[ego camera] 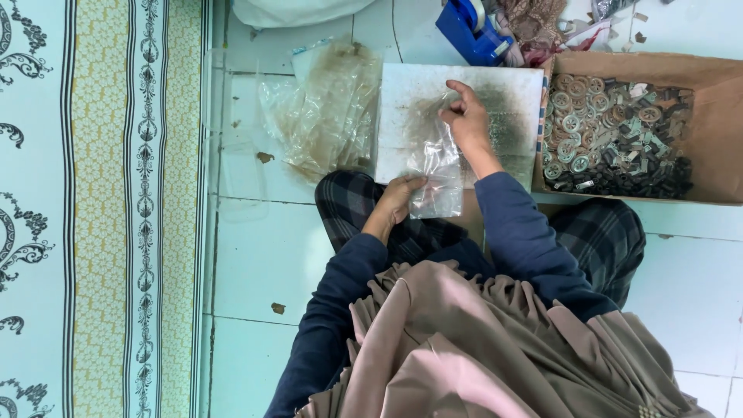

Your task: The person sits on the floor and picks metal buttons from a cardboard box, arranging them on a white board. They then place the buttons into a small plastic bag, seal it, and put it into a plastic container. The person repeats this process with another set of buttons.

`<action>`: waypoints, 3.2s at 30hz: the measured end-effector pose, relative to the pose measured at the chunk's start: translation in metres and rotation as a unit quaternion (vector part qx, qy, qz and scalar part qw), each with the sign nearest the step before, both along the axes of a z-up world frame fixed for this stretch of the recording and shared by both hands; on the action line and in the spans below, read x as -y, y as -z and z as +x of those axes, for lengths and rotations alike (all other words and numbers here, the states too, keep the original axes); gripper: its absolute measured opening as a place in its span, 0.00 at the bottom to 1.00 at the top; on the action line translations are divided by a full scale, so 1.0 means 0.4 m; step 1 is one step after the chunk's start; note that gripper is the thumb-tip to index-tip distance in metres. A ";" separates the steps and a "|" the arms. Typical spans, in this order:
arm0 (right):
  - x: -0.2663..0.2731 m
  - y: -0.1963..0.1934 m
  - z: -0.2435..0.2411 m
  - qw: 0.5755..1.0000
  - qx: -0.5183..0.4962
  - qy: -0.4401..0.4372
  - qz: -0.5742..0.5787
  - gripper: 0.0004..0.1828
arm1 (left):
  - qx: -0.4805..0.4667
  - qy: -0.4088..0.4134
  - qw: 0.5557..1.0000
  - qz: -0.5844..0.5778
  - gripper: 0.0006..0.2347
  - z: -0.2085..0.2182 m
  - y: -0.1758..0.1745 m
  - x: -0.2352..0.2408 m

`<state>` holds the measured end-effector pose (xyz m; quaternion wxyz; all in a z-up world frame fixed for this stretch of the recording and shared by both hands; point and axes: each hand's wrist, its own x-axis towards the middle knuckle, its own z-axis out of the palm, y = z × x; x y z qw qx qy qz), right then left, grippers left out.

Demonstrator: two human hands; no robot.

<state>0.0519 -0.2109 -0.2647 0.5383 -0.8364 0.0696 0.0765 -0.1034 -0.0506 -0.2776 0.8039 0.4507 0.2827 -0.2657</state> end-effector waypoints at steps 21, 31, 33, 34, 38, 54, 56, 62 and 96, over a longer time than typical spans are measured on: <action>0.019 -0.022 -0.004 0.956 0.106 -0.160 -0.223 0.22 | -0.026 0.058 0.997 -0.039 0.27 -0.022 0.069 0.003; 0.042 -0.084 0.011 0.994 0.015 -0.106 0.008 0.31 | -0.036 0.109 0.991 -0.071 0.21 -0.052 0.024 -0.031; -0.009 -0.245 -0.019 0.992 -0.107 -0.069 -0.021 0.30 | -0.071 0.142 0.984 -0.085 0.15 -0.047 -0.005 -0.032; -0.004 -0.230 -0.022 0.992 -0.107 -0.069 -0.022 0.30 | -0.070 0.142 0.984 -0.086 0.15 -0.048 0.001 -0.029; 0.009 -0.180 -0.035 0.993 0.048 -0.107 0.008 0.28 | -0.067 0.142 0.977 -0.147 0.16 -0.056 -0.008 -0.028; 0.098 -0.067 -0.047 0.939 0.259 -0.066 -0.218 0.14 | -0.074 0.145 0.983 -0.085 0.17 -0.058 0.024 0.014; 0.081 -0.086 -0.074 0.926 0.234 -0.115 -0.273 0.22 | -0.081 0.144 0.983 -0.083 0.16 -0.059 0.030 0.018; 0.058 -0.059 -0.092 0.894 0.164 -0.200 -0.367 0.33 | -0.052 0.137 0.987 -0.068 0.25 -0.071 0.157 0.020; 0.107 0.032 -0.128 0.938 0.140 -0.055 -0.313 0.27 | 0.036 0.165 0.983 0.073 0.28 -0.056 0.028 -0.043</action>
